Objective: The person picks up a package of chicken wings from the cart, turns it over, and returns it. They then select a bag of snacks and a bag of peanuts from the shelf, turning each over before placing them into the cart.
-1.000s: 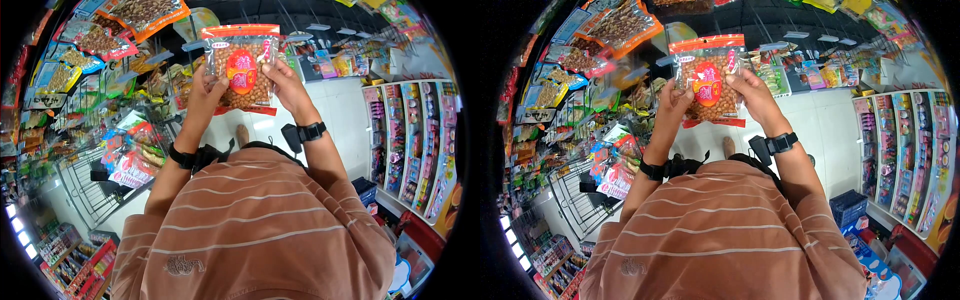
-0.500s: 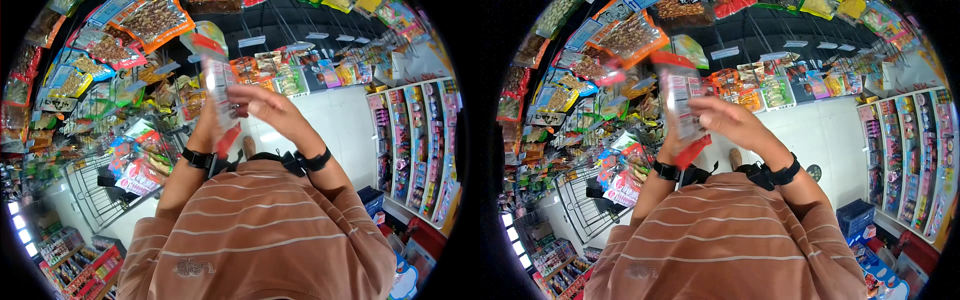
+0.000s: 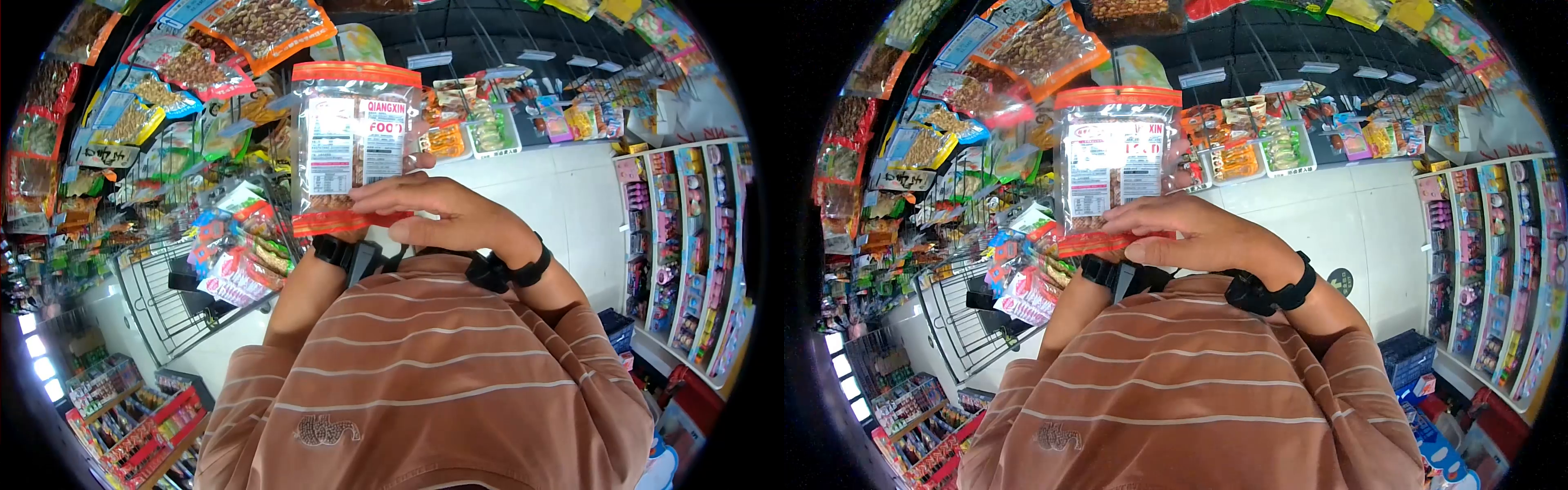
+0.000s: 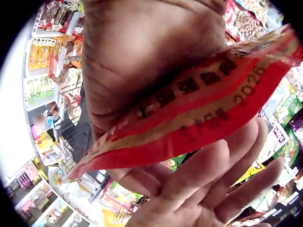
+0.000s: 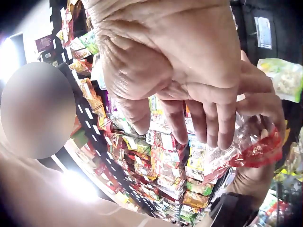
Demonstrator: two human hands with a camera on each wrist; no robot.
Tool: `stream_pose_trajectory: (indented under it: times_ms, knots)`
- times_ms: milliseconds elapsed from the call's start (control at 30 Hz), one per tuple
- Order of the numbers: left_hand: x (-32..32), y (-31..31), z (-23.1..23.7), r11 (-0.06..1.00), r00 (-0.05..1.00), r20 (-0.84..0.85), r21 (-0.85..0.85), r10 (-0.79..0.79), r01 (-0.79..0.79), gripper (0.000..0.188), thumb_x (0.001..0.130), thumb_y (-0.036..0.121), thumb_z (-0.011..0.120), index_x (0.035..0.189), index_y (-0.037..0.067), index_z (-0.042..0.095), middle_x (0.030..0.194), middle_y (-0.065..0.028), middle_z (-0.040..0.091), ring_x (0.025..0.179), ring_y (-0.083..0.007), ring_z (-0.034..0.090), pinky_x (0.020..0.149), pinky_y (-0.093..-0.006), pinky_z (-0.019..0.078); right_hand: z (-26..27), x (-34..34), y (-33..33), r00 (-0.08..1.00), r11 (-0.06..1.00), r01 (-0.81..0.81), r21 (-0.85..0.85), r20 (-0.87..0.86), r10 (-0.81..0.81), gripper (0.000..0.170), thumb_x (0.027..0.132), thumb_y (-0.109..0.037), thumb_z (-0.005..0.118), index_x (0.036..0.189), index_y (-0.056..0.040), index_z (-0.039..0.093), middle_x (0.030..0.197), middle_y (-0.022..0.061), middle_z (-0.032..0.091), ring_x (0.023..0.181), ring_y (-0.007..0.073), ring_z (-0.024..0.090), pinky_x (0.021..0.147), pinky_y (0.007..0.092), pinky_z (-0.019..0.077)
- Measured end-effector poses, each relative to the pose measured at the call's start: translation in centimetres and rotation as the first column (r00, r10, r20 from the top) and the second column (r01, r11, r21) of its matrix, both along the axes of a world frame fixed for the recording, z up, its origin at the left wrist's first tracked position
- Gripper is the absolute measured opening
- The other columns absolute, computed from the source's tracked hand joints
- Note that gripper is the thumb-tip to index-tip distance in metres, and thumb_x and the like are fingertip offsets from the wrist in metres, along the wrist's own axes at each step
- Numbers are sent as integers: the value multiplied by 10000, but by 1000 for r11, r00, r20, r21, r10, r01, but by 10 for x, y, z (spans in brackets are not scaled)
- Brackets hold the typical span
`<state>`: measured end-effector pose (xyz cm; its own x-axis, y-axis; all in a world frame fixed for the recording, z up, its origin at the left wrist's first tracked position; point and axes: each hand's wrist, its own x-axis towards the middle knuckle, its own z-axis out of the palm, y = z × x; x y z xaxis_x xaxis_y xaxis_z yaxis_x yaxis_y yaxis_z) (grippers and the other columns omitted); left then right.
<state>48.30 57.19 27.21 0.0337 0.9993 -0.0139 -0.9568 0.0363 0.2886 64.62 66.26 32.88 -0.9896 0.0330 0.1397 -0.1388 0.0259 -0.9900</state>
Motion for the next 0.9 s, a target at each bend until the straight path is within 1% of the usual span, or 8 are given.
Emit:
stream_pose_trajectory:
  times_ms: [100,367,467,533,567,667,800,900]
  knots:
    - [3,0,3,991,964,-262,-104,56,-86,852,933,669,424,1506,48,311,1453,-218,443,1203,-457,533,967,-536,520,-9,3,3,999,991,20,-130,40,-14,396,994,-216,573,1342,-26,569,1422,149,526,1328,268,496,1055,382,439]
    - [3,-28,-56,947,870,-469,-183,152,-264,728,962,610,429,1450,69,407,1387,-182,520,1180,-364,572,935,-508,541,-20,13,18,975,934,200,-297,153,-160,489,998,-279,578,1381,13,496,1348,150,561,1201,249,584,1009,383,481]
    - [-21,-16,-77,984,965,-238,-163,-106,68,605,1023,530,390,1386,54,471,1304,-137,580,1113,-286,622,978,-438,511,-28,16,29,955,893,284,-349,191,-229,512,997,-320,578,1378,10,488,1333,151,567,1172,242,596,965,376,506]
    - [-16,16,-79,952,806,-573,-304,-147,-42,597,1032,532,369,1373,57,489,1256,-116,612,1057,-259,645,956,-403,514,-36,18,36,935,868,338,-364,231,-268,521,987,-344,595,1372,-8,495,1305,137,578,1163,223,594,941,364,518]
    - [-5,23,-76,937,837,-546,-312,-43,-155,561,1040,507,390,1336,50,524,1199,-82,638,1014,-188,640,918,-341,504,-40,20,39,921,858,370,-356,260,-289,525,977,-356,613,1369,-26,503,1279,124,588,1159,206,590,933,357,520]
    - [-9,27,-84,898,679,-734,-292,10,-329,496,1038,453,450,1272,30,560,1149,-65,649,1016,-160,626,914,-311,492,-68,24,49,855,818,490,-302,352,-382,503,978,-366,609,1342,-30,521,1230,94,598,1108,175,596,897,342,534]
    - [-15,32,-111,848,622,-783,-342,-19,-404,536,967,381,621,1296,-29,513,1095,-94,632,977,-149,607,869,-281,491,-122,22,69,734,722,631,-284,518,-438,432,967,-367,627,1275,-71,565,1144,27,604,1003,112,591,826,301,532]
    - [-16,36,-135,824,598,-799,-381,-66,-419,539,943,335,665,1288,-39,486,1063,-90,618,965,-145,592,859,-272,483,-145,16,82,621,691,699,-185,637,-457,385,921,-373,694,1181,-102,613,1032,2,630,992,101,585,749,280,516]
